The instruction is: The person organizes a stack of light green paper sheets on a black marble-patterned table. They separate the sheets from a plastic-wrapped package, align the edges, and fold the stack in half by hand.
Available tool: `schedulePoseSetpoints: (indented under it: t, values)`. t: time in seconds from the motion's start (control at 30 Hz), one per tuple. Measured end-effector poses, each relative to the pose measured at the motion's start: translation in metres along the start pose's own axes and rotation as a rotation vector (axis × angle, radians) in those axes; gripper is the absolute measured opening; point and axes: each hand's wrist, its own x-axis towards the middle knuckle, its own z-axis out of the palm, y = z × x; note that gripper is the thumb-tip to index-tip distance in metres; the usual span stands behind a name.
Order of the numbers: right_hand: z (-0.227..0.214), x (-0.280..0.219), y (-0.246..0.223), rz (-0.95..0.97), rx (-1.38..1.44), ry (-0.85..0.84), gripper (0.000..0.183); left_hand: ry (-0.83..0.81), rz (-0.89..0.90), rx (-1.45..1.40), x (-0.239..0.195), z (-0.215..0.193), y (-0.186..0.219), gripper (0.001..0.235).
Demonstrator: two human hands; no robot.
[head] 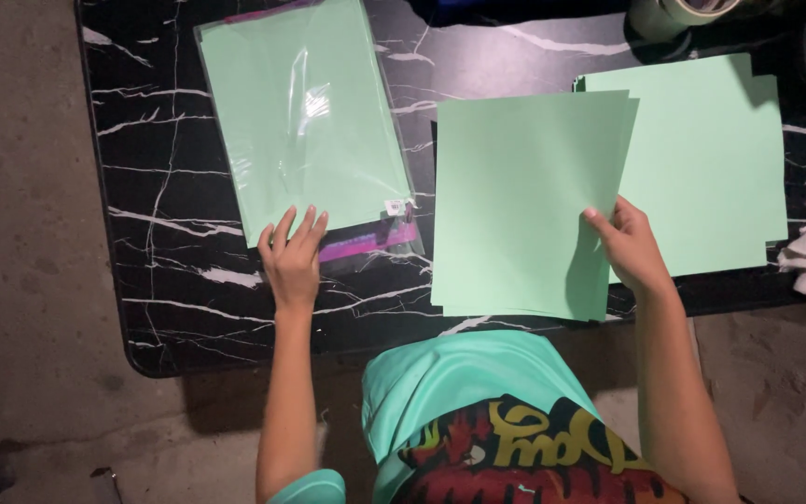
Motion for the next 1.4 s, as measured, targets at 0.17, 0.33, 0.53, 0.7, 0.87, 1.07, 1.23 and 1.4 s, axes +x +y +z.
schedulePoseSetpoints:
  t: [0.17,0.33,0.53,0.7,0.87,1.07,1.23,1.4]
  values:
    - [0.0,0.004,0.008,-0.128,0.088,-0.062,0.04,0.105,0.03,-0.108,0.009,-0.013,-0.002,0.025]
    - [0.001,0.005,0.008,-0.151,0.113,-0.071,0.039,0.143,0.009,-0.17,0.011,-0.013,-0.002,0.014]
    - [0.002,0.001,0.005,-0.152,0.143,-0.073,0.039,0.118,0.034,-0.13,0.011,-0.012,-0.005,0.045]
    - [0.002,0.008,0.018,-0.181,0.149,-0.067,0.037,0.088,0.082,-0.04,0.015,-0.033,0.0,0.052]
    - [0.008,0.001,0.002,-0.188,0.164,-0.08,0.038,0.033,0.056,-0.076,0.019,-0.088,0.015,0.044]
    - [0.004,0.0,0.005,-0.155,0.129,-0.058,0.04,-0.252,0.133,-0.189,0.045,-0.235,0.082,0.027]
    - [0.006,0.008,0.016,-0.126,0.163,-0.074,0.042,-0.236,0.399,-0.344,0.072,-0.314,0.13,0.02]
    - [0.012,0.034,0.072,-0.083,0.196,-0.126,0.049,-0.462,0.6,-0.796,0.141,-0.226,0.162,0.015]
